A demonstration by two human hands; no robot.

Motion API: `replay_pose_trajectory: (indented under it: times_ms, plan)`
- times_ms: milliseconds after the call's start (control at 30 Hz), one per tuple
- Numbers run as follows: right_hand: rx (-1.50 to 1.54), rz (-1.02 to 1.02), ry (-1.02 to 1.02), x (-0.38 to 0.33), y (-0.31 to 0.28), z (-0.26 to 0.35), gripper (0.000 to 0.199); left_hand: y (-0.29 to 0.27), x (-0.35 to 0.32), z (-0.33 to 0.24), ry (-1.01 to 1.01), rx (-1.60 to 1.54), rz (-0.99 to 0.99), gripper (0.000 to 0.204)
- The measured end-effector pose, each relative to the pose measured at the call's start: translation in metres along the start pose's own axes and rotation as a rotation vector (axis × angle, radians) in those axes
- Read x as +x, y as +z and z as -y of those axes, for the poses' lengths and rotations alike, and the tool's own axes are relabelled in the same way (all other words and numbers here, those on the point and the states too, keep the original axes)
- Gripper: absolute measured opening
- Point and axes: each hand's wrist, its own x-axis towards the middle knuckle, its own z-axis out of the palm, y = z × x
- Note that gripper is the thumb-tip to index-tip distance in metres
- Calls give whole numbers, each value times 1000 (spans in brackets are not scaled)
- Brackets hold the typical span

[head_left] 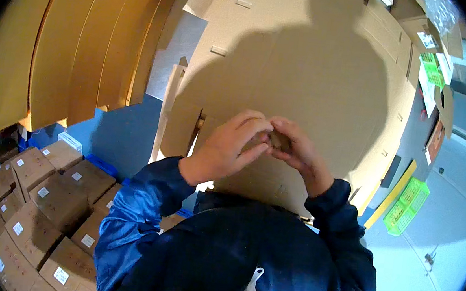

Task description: The person assembles a flat-packed cardboard box by folding the side flaps and securing them with black tape. They then place a white foam sheet inside the box and insert yellow cardboard dividers to create a grid structure.

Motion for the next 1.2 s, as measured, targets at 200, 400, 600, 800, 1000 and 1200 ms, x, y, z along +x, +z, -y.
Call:
replay_pose_trajectory:
  times_ms: [200, 400, 600, 800, 1000, 1200]
  plan:
    - [1, -379, -142, -83, -39, -39, 18, 8, -124, 15, -679, -343, 11, 17]
    - [-213, -548, -122, -115, -75, -120, 20, 33, -192, 14, -805, -3, 98, 40]
    - [-239, -537, -162, -119, -85, -140, 19, 60, -190, 33, -774, 76, 67, 52]
    - [-367, -478, -95, -114, -92, -141, 21, 71, -198, 55, -709, 134, -130, 32]
    - [-358, -370, -116, -117, -94, -137, 22, 59, -189, 59, -785, -464, -241, 10]
    - [-343, -307, -139, -119, -96, -135, 21, 102, -200, 40, -685, -1368, -527, 15]
